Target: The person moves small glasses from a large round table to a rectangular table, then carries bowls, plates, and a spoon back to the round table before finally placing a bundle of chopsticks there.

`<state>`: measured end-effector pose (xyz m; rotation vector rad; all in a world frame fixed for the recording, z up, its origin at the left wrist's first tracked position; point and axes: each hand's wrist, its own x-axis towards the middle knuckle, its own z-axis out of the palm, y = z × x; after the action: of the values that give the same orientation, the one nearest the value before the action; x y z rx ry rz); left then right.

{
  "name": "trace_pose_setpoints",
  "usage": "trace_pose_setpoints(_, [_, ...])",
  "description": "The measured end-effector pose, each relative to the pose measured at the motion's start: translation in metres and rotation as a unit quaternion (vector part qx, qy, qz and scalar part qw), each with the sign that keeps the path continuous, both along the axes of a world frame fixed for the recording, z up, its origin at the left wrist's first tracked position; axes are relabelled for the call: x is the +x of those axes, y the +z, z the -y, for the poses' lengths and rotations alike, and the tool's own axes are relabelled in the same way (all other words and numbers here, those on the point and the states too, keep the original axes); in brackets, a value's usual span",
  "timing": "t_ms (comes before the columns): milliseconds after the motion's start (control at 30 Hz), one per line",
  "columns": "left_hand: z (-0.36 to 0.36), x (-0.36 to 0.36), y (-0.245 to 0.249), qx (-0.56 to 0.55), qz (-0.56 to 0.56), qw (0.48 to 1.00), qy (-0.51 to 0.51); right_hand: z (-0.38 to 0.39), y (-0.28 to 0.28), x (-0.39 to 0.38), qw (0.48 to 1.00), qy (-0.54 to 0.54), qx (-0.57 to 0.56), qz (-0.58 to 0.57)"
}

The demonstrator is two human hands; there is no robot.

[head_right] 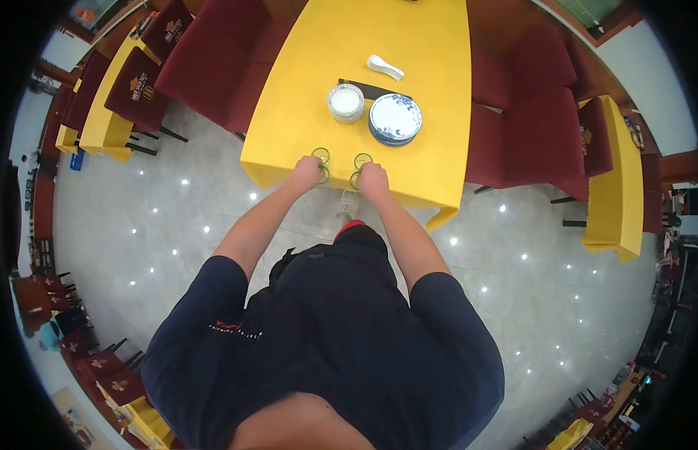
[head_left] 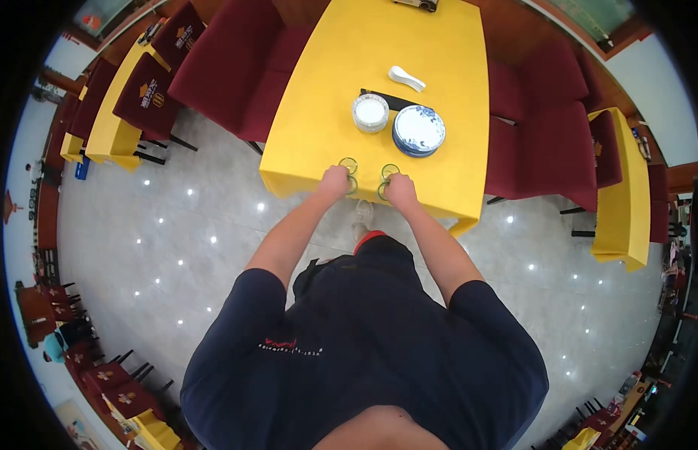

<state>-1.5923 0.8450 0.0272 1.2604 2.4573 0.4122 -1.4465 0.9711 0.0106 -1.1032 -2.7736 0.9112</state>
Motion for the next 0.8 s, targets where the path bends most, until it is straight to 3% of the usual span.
trace_pose_setpoints(233, [-0.053,-0.034,-0.027,-0.061,0.053,0.996,-0.044,-0.034,-0.021,-0.061,0.998,-0.004,0.003,0.056])
trace_pose_setpoints(500, [-0.064,-0.043,-0.037,-0.08,0.099,0.991,-0.03,-0.028,-0.034,-0.066,0.997,-0.021,-0.048,0.058])
trace_pose_setpoints(800, [-0.066,-0.044,-0.043,-0.054,0.098,0.99,-0.089,-0.03,-0.031,-0.076,0.996,-0.036,-0.057,0.049])
